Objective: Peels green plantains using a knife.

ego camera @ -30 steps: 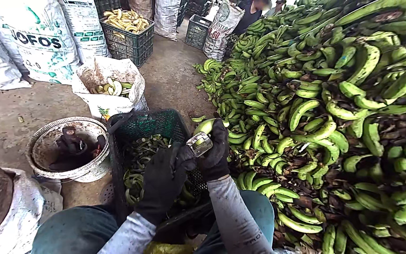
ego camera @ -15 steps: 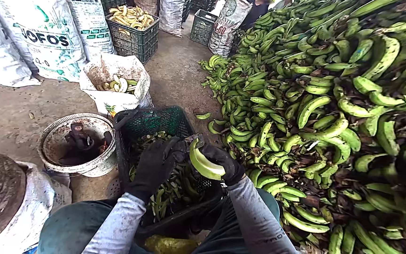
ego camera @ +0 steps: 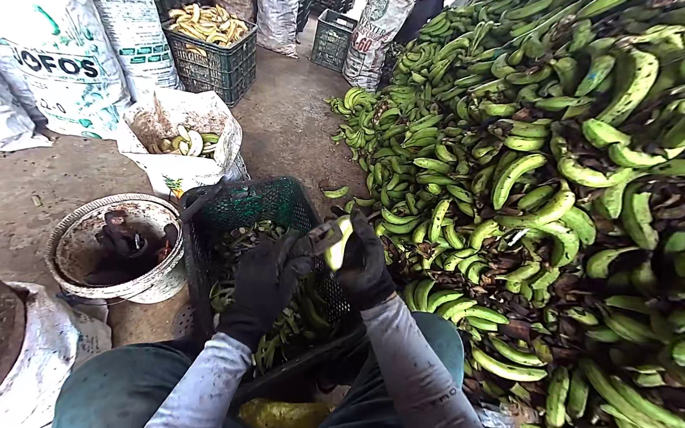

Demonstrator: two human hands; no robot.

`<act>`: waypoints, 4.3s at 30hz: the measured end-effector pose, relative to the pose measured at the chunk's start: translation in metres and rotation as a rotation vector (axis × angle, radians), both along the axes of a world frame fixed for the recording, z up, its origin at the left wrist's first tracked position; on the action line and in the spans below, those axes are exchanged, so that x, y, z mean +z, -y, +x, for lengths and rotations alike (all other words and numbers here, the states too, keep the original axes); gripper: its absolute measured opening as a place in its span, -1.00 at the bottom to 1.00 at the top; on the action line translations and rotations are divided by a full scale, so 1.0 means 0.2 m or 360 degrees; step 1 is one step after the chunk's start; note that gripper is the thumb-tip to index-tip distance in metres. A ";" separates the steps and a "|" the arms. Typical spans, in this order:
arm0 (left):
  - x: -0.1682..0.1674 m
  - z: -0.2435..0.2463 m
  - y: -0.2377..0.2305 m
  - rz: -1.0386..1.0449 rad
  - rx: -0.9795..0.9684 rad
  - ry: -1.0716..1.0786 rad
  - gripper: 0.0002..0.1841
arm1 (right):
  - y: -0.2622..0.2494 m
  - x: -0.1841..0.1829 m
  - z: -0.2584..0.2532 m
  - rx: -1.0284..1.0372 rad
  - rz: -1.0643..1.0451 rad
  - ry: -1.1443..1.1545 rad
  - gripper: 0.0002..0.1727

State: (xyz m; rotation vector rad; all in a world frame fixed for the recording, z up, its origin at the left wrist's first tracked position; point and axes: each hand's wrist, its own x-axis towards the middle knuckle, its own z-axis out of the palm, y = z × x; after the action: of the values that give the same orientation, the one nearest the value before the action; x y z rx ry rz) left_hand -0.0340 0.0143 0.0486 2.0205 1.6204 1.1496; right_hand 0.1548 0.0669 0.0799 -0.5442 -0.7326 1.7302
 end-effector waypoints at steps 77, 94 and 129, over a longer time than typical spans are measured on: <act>0.01 0.04 0.07 -0.0353 -0.0240 -0.0232 -0.29 | -0.05 -0.23 0.16 0.0227 -0.0508 -0.0201 -0.58; 0.08 -0.06 0.05 -0.0811 -0.0158 0.0338 -0.48 | -0.03 -0.20 0.14 0.0210 -0.0548 0.0088 -0.53; 0.25 -0.83 0.35 0.0640 0.0844 0.1138 -0.64 | -0.07 -0.56 -0.09 0.1433 0.0420 0.3508 -0.47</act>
State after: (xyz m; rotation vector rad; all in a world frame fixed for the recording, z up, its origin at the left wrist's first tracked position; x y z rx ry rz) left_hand -0.2000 -0.0548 0.0991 1.0999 1.6291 2.2116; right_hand 0.1372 0.0812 -0.0322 -2.1409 -2.9293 0.9140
